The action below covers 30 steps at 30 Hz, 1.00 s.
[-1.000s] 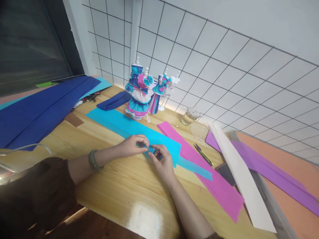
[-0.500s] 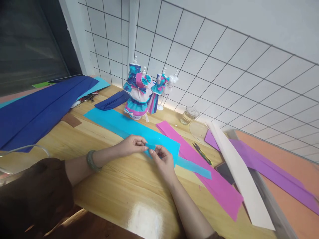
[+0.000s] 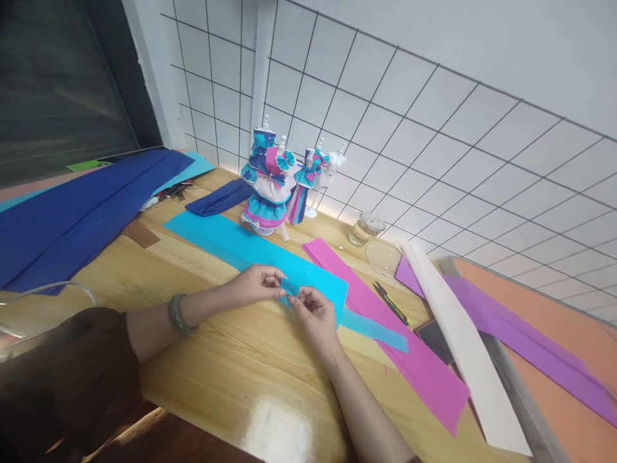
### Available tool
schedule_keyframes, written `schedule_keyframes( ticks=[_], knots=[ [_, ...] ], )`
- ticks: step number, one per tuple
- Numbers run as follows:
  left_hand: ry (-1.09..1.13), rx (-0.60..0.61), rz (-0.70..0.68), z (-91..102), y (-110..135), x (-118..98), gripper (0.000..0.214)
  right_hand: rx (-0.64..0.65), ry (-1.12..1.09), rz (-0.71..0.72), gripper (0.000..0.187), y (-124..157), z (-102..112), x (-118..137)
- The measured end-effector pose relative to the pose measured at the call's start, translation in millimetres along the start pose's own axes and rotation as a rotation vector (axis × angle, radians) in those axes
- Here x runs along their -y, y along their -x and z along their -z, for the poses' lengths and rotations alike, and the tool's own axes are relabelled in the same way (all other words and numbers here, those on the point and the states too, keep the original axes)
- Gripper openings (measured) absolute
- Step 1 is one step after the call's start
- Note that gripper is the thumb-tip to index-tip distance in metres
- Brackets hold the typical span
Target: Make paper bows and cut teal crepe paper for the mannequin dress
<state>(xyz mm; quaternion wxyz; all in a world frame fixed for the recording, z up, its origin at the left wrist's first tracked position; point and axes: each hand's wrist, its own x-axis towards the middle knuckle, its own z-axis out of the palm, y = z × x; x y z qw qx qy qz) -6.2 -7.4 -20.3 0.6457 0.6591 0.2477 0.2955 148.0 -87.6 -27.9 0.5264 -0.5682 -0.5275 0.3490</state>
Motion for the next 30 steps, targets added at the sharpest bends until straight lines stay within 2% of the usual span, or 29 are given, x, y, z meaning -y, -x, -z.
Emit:
schedule_keyframes(
  ticks=[3, 8, 11, 14, 18, 30],
  knots=[
    [-0.024, 0.022, -0.013, -0.2, 1.8, -2.8, 0.032, 0.029, -0.003, -0.006, 0.018, 0.0, 1.1, 1.5],
    [-0.238, -0.034, -0.090, 0.7, 5.5, -6.7, 0.024, 0.030, -0.015, -0.020, 0.018, 1.2, 2.1, 5.8],
    [-0.279, -0.019, -0.127, 1.3, 6.7, -8.1, 0.025, 0.041, -0.021, -0.042, 0.019, 1.4, 3.2, 5.7],
    [-0.242, 0.011, -0.127, 1.7, 6.1, -6.9, 0.024, 0.019, -0.021, -0.045, 0.017, 0.9, 4.9, 3.2],
    [-0.211, -0.010, -0.124, 2.8, 4.1, -3.3, 0.017, 0.016, -0.017, -0.019, 0.012, 0.2, 7.8, -1.0],
    [0.032, 0.038, -0.049, 5.7, 1.5, -1.4, 0.019, 0.051, 0.089, 0.168, 0.014, 1.3, 11.1, 4.1]
  ],
)
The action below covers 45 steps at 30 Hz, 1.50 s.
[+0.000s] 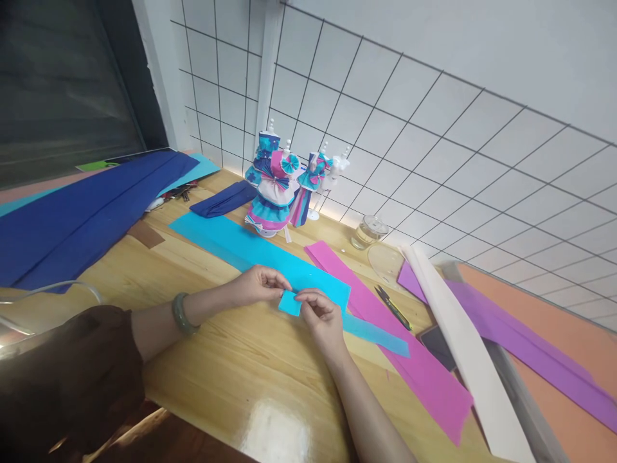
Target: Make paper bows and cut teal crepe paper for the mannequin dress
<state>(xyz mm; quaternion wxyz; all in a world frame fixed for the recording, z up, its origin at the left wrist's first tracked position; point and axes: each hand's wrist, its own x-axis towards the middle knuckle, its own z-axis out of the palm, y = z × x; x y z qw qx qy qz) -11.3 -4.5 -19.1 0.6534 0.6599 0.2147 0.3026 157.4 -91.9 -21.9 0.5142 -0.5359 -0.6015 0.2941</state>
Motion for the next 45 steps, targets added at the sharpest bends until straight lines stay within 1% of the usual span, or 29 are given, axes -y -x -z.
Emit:
schedule_keyframes(
  ticks=[4, 8, 13, 19, 22, 26, 30, 34, 36, 39, 42, 45],
  knots=[
    [0.056, 0.024, 0.015, 2.3, 0.1, 0.7, 0.026, -0.003, 0.129, 0.106, 0.016, 0.8, 0.6, 4.9],
    [0.099, 0.046, 0.028, 2.4, 1.0, -3.7, 0.031, -0.006, 0.237, 0.214, 0.019, 0.9, 0.8, 9.8],
    [0.131, 0.036, 0.035, 2.1, 1.0, -6.0, 0.034, 0.001, 0.292, 0.264, 0.021, 1.6, -0.4, 12.2],
    [0.080, 0.033, 0.029, 1.8, 0.7, 0.8, 0.042, 0.032, 0.339, 0.317, 0.023, 2.8, -1.2, 9.4],
    [0.059, 0.030, 0.029, 1.4, 0.4, 3.0, 0.042, 0.046, 0.367, 0.338, 0.023, 3.4, -1.0, 6.1],
    [0.039, 0.018, 0.018, 1.4, -0.6, 4.5, 0.039, 0.061, 0.359, 0.321, 0.024, 4.1, -1.4, 3.9],
    [0.012, -0.012, 0.003, 0.8, -0.8, 3.9, 0.035, 0.048, 0.291, 0.282, 0.026, 3.5, -0.3, 7.8],
    [-0.008, -0.037, -0.008, -0.9, 0.5, 0.7, 0.033, -0.023, 0.212, 0.201, 0.024, 2.2, 2.1, 12.2],
    [-0.015, -0.041, -0.012, -1.9, 1.3, -1.1, 0.032, -0.024, 0.193, 0.130, 0.021, 1.8, 1.8, 12.8],
    [-0.046, -0.054, -0.017, -3.0, 2.4, -2.8, 0.031, 0.027, 0.227, 0.051, 0.019, 1.4, -1.3, 12.3],
    [-0.078, -0.055, -0.031, -3.4, 3.0, -2.9, 0.031, 0.060, 0.293, 0.033, 0.019, 0.6, -4.8, 10.8],
    [-0.104, -0.037, -0.041, -3.2, 3.4, -2.2, 0.032, 0.050, 0.322, 0.025, 0.016, -0.5, -6.3, 8.6]
  ],
)
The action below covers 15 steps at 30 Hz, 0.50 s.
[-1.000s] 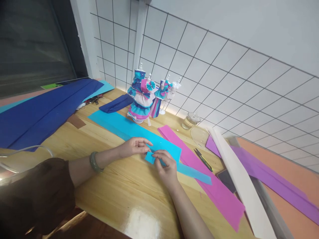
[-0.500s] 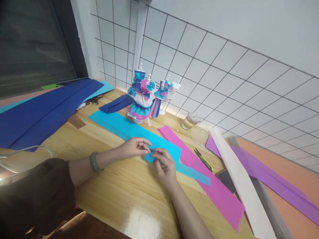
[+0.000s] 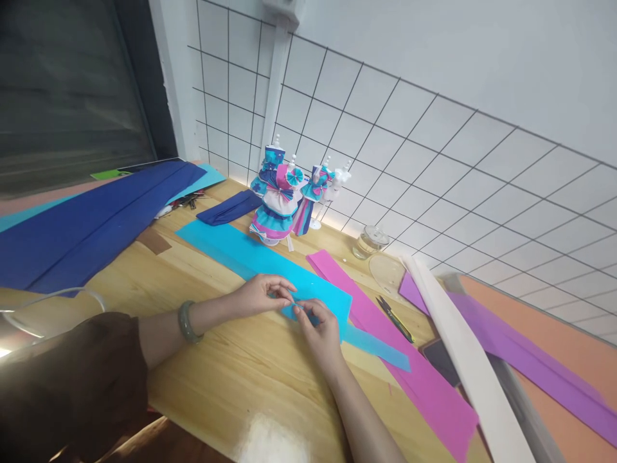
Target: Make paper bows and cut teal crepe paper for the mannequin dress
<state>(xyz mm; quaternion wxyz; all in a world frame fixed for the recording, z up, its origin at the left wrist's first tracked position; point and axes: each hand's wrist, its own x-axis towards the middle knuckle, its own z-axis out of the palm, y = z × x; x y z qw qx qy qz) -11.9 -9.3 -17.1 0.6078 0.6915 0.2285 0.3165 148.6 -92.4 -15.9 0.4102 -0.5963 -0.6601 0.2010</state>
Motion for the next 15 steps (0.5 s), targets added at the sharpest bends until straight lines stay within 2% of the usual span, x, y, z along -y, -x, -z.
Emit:
schedule_keyframes(
  ticks=[6, 11, 15],
  knots=[
    [-0.103, 0.005, -0.018, 0.3, 0.4, 1.7, 0.039, -0.049, -0.023, -0.007, 0.019, -1.3, -1.1, -3.5],
    [-0.276, -0.005, -0.046, 0.5, 0.4, 1.7, 0.027, -0.061, -0.056, 0.006, 0.018, -1.6, -2.0, -2.9],
    [-0.271, 0.010, -0.073, 0.9, 0.3, 1.5, 0.027, -0.064, -0.054, 0.006, 0.018, -1.4, -3.0, -1.1]
  ],
)
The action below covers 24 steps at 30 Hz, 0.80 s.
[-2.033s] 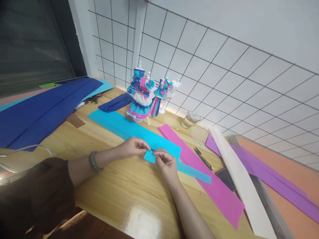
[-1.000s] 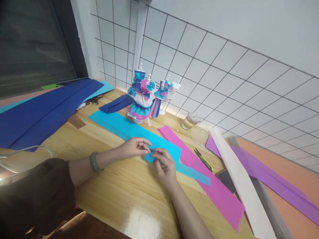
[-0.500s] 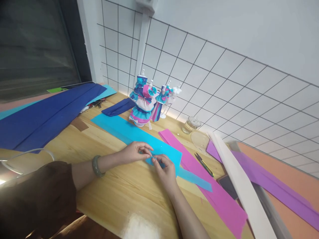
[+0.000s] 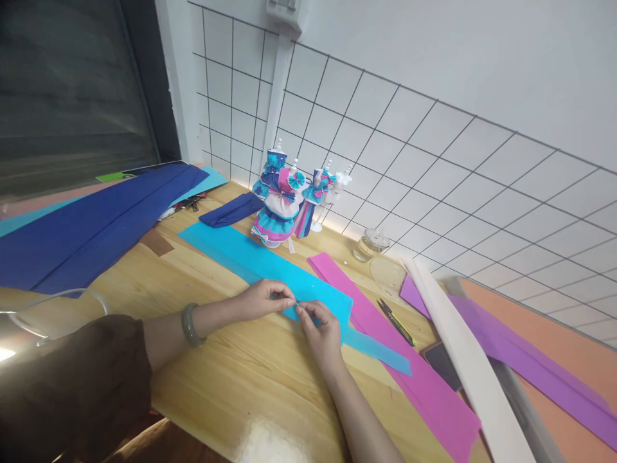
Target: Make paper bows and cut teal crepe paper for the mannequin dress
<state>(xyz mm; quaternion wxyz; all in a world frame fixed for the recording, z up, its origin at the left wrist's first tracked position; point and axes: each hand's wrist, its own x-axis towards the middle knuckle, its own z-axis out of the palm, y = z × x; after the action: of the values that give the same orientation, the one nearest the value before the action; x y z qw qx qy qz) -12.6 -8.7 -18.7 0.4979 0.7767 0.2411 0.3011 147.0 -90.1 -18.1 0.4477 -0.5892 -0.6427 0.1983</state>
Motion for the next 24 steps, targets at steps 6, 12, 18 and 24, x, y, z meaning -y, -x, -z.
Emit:
schedule_keyframes(
  ticks=[6, 12, 18, 24],
  knots=[
    [-0.010, -0.001, -0.012, 0.9, 1.0, -1.6, 0.027, 0.028, -0.025, -0.045, 0.018, 0.4, -0.3, 0.7],
    [0.008, -0.001, 0.040, -2.1, -0.3, 1.8, 0.034, -0.036, -0.074, -0.104, 0.022, 0.0, -1.1, -5.3],
    [-0.070, -0.024, -0.010, -4.3, -0.2, 1.9, 0.022, -0.086, -0.093, -0.088, 0.020, 1.2, -0.2, -2.3],
    [0.103, -0.057, 0.025, -4.3, -1.5, -1.8, 0.022, -0.031, 0.006, 0.019, 0.017, 0.3, 1.0, 4.7]
  ],
)
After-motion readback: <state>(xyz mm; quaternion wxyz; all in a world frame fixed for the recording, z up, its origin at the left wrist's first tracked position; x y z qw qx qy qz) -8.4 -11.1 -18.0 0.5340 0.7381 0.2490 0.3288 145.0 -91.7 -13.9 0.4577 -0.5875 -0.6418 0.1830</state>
